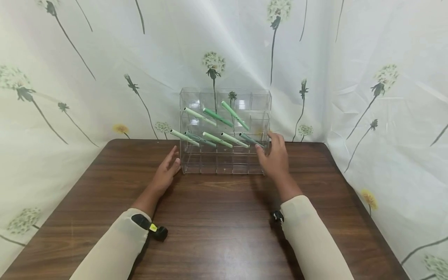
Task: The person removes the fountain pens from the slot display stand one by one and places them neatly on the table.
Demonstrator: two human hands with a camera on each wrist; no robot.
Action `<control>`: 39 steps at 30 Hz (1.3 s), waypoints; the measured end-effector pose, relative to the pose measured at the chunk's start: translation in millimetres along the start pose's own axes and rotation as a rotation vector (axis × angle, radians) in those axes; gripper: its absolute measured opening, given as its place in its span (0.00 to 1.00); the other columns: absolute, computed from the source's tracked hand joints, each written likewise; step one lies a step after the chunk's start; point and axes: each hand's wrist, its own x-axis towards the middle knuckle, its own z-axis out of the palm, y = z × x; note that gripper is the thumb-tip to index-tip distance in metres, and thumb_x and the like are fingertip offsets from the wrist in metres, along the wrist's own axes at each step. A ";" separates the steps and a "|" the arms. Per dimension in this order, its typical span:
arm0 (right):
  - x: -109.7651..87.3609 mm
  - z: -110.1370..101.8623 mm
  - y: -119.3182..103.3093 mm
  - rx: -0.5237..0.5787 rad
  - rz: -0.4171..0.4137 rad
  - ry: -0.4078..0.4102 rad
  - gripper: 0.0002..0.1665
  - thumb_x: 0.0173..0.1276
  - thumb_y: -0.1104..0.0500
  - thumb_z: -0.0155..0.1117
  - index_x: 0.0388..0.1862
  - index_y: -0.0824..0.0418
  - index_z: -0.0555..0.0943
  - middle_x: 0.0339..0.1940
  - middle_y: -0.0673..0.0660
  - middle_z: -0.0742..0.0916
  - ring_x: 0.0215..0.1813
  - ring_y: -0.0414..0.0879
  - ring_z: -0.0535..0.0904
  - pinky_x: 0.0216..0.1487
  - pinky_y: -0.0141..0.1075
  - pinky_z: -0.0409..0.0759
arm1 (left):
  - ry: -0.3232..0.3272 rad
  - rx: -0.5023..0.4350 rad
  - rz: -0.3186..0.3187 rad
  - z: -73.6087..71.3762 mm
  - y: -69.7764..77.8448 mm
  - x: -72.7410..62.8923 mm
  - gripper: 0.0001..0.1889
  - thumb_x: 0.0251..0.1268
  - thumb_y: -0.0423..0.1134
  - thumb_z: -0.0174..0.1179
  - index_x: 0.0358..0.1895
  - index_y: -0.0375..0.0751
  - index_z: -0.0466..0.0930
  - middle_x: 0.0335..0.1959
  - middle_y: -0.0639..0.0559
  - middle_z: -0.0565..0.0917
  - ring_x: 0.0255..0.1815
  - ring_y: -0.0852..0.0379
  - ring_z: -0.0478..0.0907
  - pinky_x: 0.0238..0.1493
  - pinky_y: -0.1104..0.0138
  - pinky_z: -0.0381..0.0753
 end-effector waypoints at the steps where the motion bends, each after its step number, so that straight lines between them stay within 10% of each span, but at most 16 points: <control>1: 1.3 0.8 -0.4 0.004 -0.002 -0.001 0.34 0.79 0.56 0.71 0.77 0.66 0.74 0.70 0.67 0.80 0.30 0.48 0.75 0.35 0.40 0.75 | 0.003 0.001 0.001 0.3 -0.3 0.1 0.36 0.92 0.51 0.49 0.92 0.55 0.45 0.91 0.37 0.54 0.91 0.33 0.51 0.89 0.37 0.54; 19: 24.9 13.2 -3.9 0.086 0.081 -0.216 0.32 0.80 0.55 0.72 0.76 0.65 0.76 0.72 0.67 0.81 0.64 0.68 0.83 0.60 0.60 0.86 | 0.009 -0.139 -0.014 1.5 0.2 8.6 0.31 0.92 0.47 0.48 0.89 0.49 0.57 0.91 0.46 0.58 0.91 0.47 0.54 0.86 0.51 0.64; 39: 28.7 24.8 -4.1 0.072 0.048 -0.215 0.21 0.81 0.58 0.70 0.67 0.65 0.85 0.62 0.66 0.87 0.68 0.63 0.81 0.71 0.60 0.80 | 0.024 -0.019 -0.042 7.7 -5.5 9.1 0.32 0.92 0.54 0.46 0.88 0.46 0.60 0.90 0.47 0.60 0.93 0.45 0.52 0.92 0.50 0.51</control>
